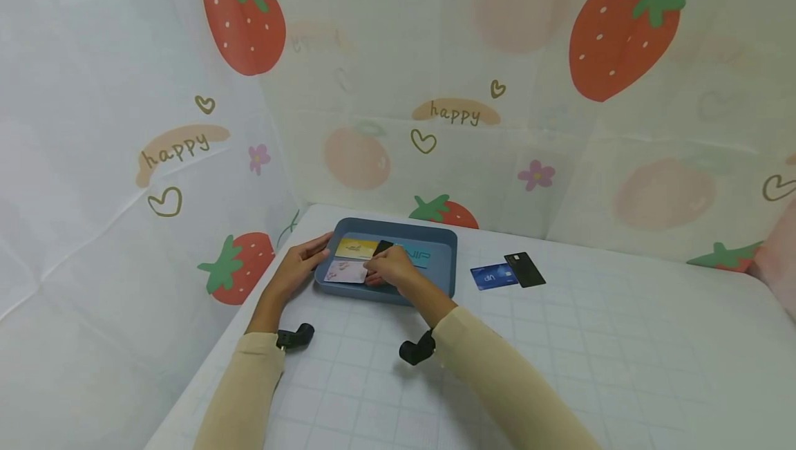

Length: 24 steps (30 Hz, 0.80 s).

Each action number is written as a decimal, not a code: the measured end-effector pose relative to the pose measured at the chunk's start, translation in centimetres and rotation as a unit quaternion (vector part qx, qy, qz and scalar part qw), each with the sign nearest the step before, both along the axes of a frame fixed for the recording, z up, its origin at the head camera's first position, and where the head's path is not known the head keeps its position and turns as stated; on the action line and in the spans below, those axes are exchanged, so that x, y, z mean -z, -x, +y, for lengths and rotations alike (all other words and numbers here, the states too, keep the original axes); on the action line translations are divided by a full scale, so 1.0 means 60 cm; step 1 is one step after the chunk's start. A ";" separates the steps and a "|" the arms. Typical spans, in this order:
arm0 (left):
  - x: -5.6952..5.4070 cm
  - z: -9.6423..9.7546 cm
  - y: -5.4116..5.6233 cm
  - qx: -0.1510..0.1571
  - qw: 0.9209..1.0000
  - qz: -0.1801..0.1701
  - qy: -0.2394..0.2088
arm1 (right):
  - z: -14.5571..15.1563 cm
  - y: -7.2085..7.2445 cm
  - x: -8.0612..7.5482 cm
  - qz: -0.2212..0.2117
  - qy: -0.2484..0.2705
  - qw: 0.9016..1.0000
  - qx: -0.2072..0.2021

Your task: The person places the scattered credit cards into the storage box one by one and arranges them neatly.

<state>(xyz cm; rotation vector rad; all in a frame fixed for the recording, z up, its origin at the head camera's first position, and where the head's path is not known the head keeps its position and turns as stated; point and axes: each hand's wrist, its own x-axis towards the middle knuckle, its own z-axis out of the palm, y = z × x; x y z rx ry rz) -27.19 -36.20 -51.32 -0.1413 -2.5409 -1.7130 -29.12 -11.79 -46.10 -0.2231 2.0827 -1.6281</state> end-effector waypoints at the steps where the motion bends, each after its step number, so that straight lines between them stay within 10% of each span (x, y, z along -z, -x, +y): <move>1: 0.002 -0.001 0.000 -0.001 1.000 0.001 0.000 | 0.000 -0.001 0.000 0.002 -0.002 1.000 -0.001; 24: 0.009 -0.005 0.002 -0.006 1.000 0.012 0.001 | 0.002 -0.003 0.000 0.004 -0.021 1.000 -0.012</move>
